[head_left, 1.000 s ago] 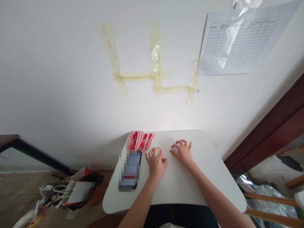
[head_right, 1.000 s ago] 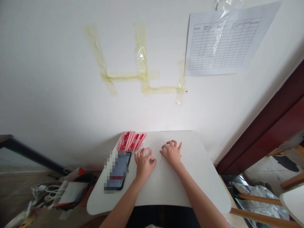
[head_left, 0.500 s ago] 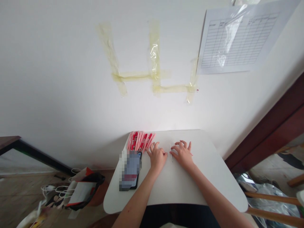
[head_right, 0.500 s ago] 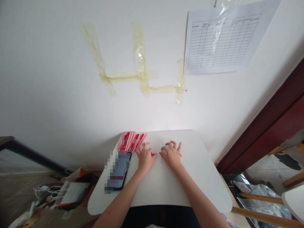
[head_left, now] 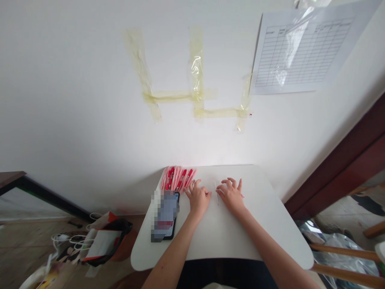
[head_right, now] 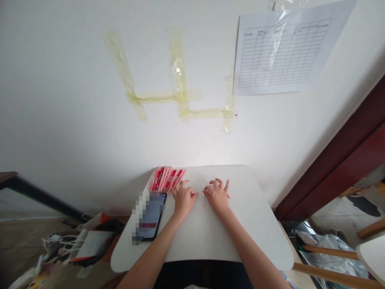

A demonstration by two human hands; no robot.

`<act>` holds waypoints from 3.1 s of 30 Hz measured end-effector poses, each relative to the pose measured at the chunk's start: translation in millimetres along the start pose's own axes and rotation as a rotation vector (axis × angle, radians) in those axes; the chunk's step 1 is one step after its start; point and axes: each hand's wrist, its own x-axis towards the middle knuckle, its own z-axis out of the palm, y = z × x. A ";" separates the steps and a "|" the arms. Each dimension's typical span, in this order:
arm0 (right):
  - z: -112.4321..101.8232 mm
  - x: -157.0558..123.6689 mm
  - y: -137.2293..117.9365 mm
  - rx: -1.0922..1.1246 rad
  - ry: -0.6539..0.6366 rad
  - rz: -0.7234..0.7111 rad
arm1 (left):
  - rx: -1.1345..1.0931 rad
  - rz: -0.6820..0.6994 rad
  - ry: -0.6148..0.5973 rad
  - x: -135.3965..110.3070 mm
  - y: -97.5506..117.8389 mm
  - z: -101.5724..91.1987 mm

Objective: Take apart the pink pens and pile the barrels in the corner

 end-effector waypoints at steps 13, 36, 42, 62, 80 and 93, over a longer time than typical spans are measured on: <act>-10.0 -31.8 59.0 -0.016 0.055 0.165 | -0.084 0.084 0.103 -20.6 -4.2 -15.2; -23.6 -49.0 66.5 0.364 0.139 -0.008 | -0.330 0.247 0.145 -46.4 -13.4 -2.8; -30.7 -46.2 43.8 0.333 0.087 -0.113 | -0.356 0.258 0.144 -46.1 -11.1 -2.8; -21.1 -44.6 20.4 0.456 0.155 0.069 | -0.320 0.181 0.082 -45.8 -7.5 -4.2; -12.5 -45.0 27.5 0.361 0.097 0.075 | -0.219 0.170 -0.026 -48.0 -11.0 4.4; -26.1 -22.4 79.7 0.355 0.071 0.132 | -0.265 0.144 0.041 -47.0 -14.6 6.7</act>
